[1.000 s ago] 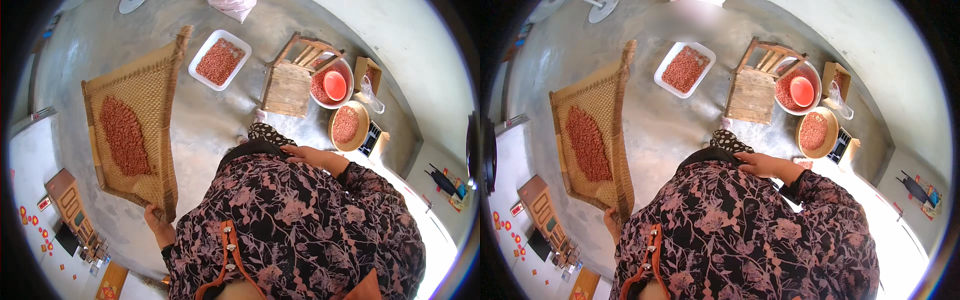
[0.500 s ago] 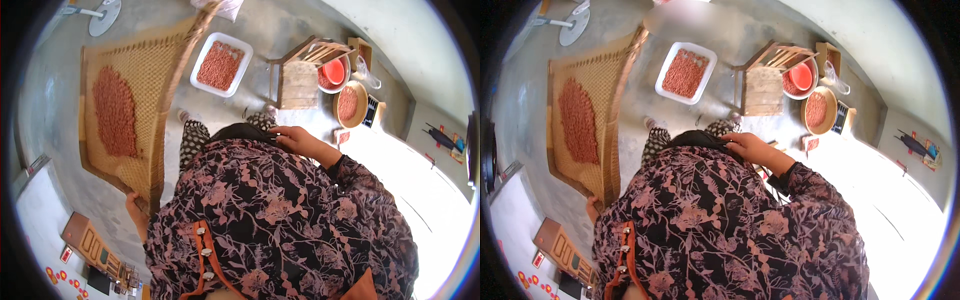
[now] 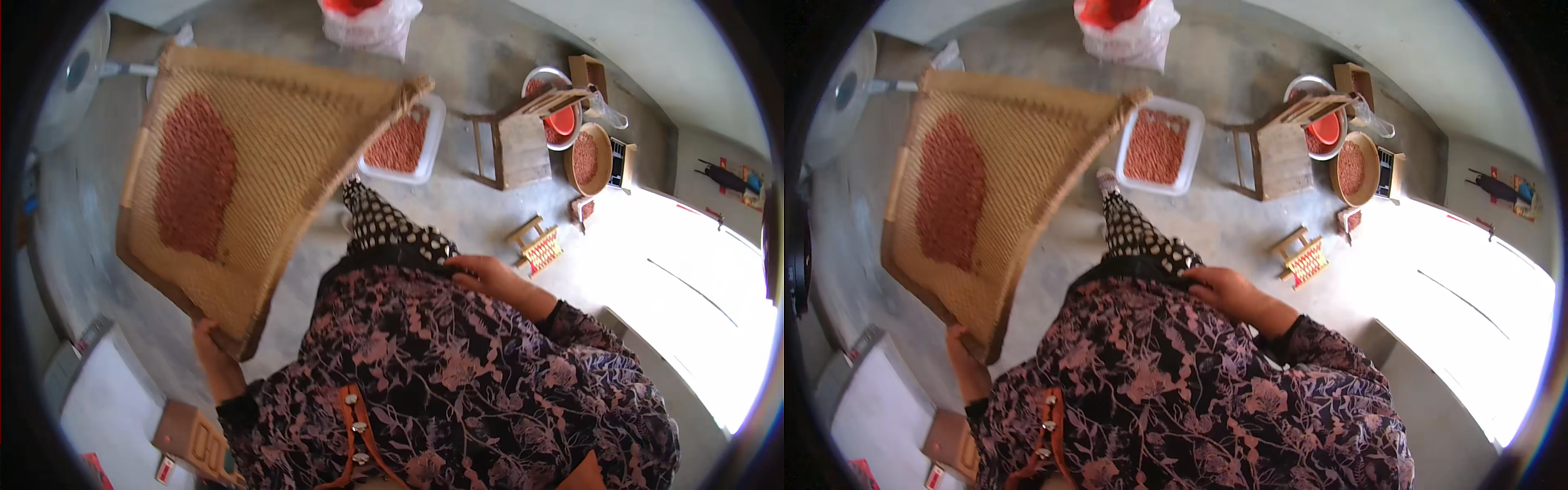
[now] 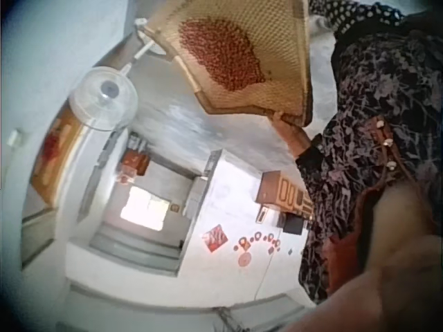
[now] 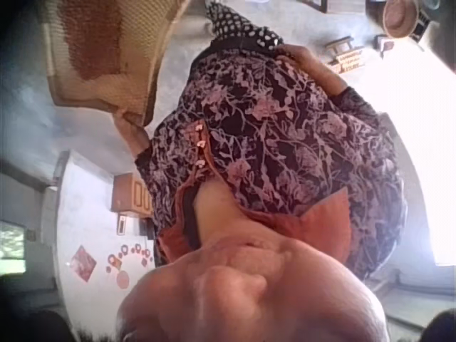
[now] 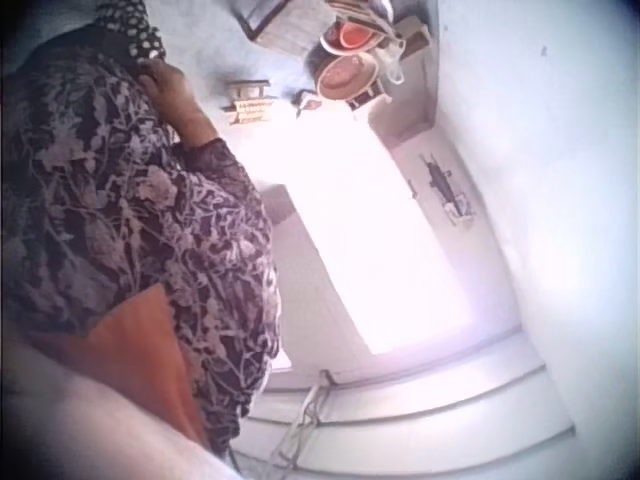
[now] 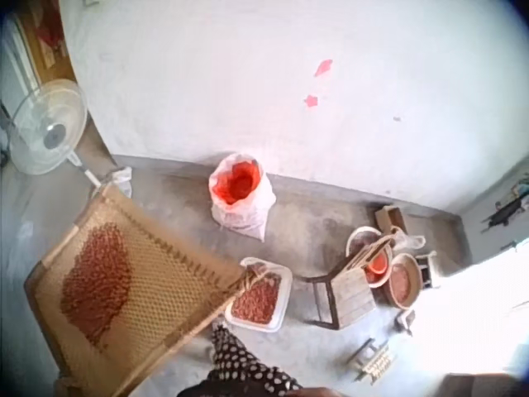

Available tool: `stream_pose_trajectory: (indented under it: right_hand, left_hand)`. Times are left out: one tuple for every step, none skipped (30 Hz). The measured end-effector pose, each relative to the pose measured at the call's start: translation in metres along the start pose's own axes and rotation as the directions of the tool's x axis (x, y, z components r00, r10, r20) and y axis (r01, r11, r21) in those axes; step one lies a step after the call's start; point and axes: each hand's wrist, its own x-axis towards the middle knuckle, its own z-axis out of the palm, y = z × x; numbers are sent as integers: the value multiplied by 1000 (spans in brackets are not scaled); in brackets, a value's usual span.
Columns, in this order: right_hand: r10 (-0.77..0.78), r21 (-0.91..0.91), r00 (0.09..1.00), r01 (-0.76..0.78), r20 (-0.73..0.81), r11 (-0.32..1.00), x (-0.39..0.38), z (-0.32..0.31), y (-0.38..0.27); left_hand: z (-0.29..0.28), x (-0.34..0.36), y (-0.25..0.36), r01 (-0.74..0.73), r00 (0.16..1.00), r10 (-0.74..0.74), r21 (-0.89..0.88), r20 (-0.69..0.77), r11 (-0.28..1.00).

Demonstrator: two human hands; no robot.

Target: Manually sort peanuts on a woven tray to remove debris or bad nuts.

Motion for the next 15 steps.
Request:
stream_pose_trajectory:
  right_hand:
    - [3,-6,1000,-3,-8,1000,-5,2,-2]
    - [8,-12,1000,-8,-16,1000,-8,2,-3]
    - [6,-4,999,-6,-33,1000,-9,0,-5]
    - [-3,-5,999,2,-50,1000,-8,-6,-8]
    - [-3,20,1000,4,-29,1000,-7,-12,-11]
    - [-3,46,1000,4,-7,999,-7,-16,-16]
    - [20,64,1000,-21,17,998,-5,-22,-23]
    - [9,71,1000,-9,6,997,-1,-22,-20]
    - [0,165,1000,1,-11,986,2,-17,-10]
    - [1,256,1000,7,-30,967,2,-13,0]
    - [-37,207,999,43,-31,977,4,-12,7]
    - [112,306,993,-122,49,944,5,-22,20]
    - [239,392,959,-281,153,876,12,-37,38]
    - [242,292,970,-235,14,927,20,-54,51]
    - [328,432,942,-269,-66,861,40,-70,59]
  left_hand:
    - [1,-4,-1,-13,1000,13,-5,18,1000]
    - [6,-10,-3,14,1000,-15,28,20,1000]
    - [12,-12,-3,38,999,-40,64,25,997]
    - [15,-15,0,25,999,-28,64,40,998]
    - [17,-17,0,39,998,-41,60,37,997]
    - [17,-17,1,54,998,-56,57,33,997]
    - [14,-11,0,73,995,-76,58,62,996]
    - [13,-5,1,59,996,-63,64,70,996]
    - [13,3,1,71,990,-80,78,116,994]
    - [15,8,3,91,981,-105,91,165,992]
    - [20,16,6,87,979,-103,97,177,991]
    - [31,18,2,84,971,-105,105,213,991]
    - [41,21,3,75,966,-102,119,237,990]
    - [54,36,7,81,964,-109,121,244,989]
    - [67,58,20,65,962,-104,158,251,985]
